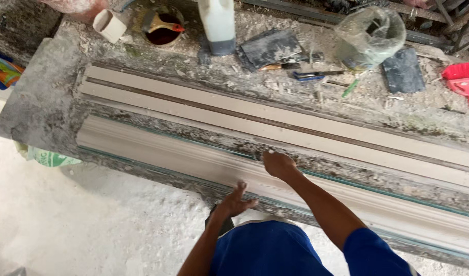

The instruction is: The person scrapes residue from the grooved channels of long decorative molding strips laid on a dusty workbench, running a small scraping tool along each groove while steadying the strips with the other hand, working along the length of each piece.

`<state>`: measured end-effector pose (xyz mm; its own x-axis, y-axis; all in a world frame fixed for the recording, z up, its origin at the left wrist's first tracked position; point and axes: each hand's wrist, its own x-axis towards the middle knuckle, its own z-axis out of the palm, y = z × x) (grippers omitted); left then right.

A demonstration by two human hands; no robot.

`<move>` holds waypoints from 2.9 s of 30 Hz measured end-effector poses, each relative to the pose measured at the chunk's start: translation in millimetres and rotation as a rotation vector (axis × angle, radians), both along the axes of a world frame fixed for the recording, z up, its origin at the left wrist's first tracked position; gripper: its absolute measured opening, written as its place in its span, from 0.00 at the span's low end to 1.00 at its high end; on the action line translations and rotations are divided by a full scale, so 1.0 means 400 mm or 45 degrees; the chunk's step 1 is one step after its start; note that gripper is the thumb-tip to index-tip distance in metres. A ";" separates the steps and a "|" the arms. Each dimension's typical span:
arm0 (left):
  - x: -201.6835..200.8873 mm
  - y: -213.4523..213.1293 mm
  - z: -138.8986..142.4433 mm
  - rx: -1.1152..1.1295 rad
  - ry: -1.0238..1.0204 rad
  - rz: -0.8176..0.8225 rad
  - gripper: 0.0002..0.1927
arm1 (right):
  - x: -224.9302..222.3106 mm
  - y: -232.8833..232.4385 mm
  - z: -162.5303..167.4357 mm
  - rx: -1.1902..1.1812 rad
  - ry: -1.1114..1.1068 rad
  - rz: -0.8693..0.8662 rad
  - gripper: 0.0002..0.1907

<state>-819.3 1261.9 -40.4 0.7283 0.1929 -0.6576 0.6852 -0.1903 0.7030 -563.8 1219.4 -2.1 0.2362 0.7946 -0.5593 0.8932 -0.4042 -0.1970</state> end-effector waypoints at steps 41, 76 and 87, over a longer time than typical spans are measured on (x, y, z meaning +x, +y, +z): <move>-0.098 0.107 -0.018 1.062 -0.155 -0.537 0.49 | -0.440 -0.761 -0.069 0.988 1.993 -2.659 0.01; -0.175 0.200 -0.020 0.658 -0.176 0.131 0.41 | -0.100 -0.383 0.071 0.516 0.024 -0.434 0.27; -0.263 0.353 0.013 0.440 0.071 0.533 0.66 | 0.108 -0.368 0.165 -0.253 0.014 -0.340 0.29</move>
<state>-924.3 1402.9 -35.3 0.5082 0.6710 -0.5399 0.7867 -0.1066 0.6081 -520.5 1072.3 63.7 0.4148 0.5803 -0.7009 0.7487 -0.6554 -0.0995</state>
